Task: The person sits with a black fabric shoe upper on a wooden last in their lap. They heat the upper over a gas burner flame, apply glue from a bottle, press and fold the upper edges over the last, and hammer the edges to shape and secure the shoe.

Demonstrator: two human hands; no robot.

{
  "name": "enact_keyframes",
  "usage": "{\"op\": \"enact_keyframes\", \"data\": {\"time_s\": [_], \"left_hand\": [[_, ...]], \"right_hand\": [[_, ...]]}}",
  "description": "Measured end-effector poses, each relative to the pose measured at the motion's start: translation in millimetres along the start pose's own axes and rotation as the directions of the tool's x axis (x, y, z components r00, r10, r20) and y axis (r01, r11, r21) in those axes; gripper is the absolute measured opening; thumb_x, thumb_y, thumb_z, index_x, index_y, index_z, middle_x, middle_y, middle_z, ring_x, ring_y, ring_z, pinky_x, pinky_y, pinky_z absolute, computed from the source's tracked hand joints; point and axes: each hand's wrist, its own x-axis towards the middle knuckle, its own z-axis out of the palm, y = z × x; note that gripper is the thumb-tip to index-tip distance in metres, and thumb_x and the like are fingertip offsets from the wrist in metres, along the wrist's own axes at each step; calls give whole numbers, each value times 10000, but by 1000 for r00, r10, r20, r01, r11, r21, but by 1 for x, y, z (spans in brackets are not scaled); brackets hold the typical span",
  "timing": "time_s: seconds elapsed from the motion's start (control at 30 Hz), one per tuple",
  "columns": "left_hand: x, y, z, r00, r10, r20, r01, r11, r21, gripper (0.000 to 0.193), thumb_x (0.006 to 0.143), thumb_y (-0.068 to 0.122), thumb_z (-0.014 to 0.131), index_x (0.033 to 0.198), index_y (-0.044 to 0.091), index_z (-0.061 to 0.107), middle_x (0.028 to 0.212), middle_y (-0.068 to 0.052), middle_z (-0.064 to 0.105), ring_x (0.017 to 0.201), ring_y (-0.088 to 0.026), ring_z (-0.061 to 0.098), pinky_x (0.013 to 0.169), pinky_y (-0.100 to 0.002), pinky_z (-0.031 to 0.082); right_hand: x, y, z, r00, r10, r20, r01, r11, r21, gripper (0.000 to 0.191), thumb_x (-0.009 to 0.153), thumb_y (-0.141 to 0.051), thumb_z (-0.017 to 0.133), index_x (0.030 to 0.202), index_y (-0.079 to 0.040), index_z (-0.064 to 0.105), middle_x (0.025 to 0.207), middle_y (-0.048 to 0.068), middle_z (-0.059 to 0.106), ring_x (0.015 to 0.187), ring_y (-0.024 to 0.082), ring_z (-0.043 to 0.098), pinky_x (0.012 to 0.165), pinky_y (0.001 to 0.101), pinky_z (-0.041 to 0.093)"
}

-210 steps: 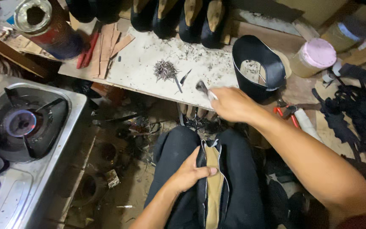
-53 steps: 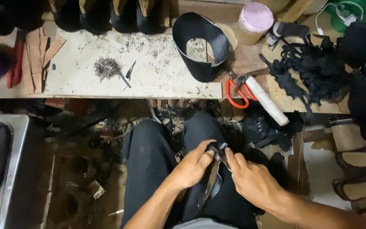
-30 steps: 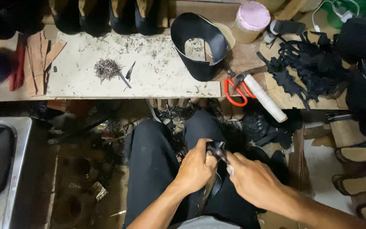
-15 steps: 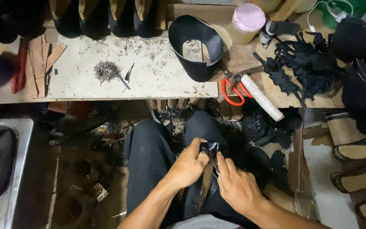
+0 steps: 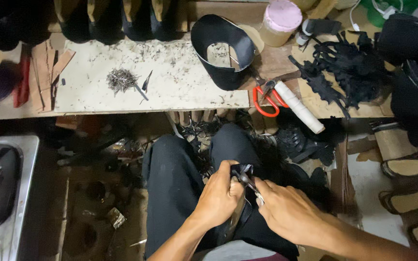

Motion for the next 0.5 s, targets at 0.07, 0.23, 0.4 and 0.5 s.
{"op": "enact_keyframes", "data": {"time_s": [0.07,0.23,0.4,0.5], "left_hand": [[-2,-3,-5,1000,3,-3,-3,1000,-25,450,853,133,516,1281,-6,515,977,-253,671,951,-417,651,870,-485,496],[-7,-7,-7,1000,25,-17,-25,1000,-14,429,871,115,524,1281,-8,514,974,-261,670,953,-427,649,860,-487,496],[-8,-7,-12,997,71,12,-71,996,-48,409,892,119,519,1283,0,513,952,-250,673,939,-414,665,846,-472,503],[-9,-6,-27,990,85,108,-77,994,-74,428,895,126,502,1304,2,496,919,-237,680,922,-401,681,847,-459,513]], "right_hand": [[3,-5,0,999,24,32,-25,998,52,499,903,-181,582,1375,-57,476,1041,177,671,867,416,667,736,532,520],[5,-4,0,999,-39,35,39,999,15,519,864,-165,594,1358,-32,506,988,186,684,822,424,673,699,537,522],[1,-3,27,988,-42,-147,22,990,-138,504,842,-170,636,1300,21,550,946,188,698,673,402,703,610,498,567],[1,-7,47,983,12,-181,-48,979,-197,546,844,-178,637,1336,34,535,1004,189,687,638,365,719,560,456,582]]}}
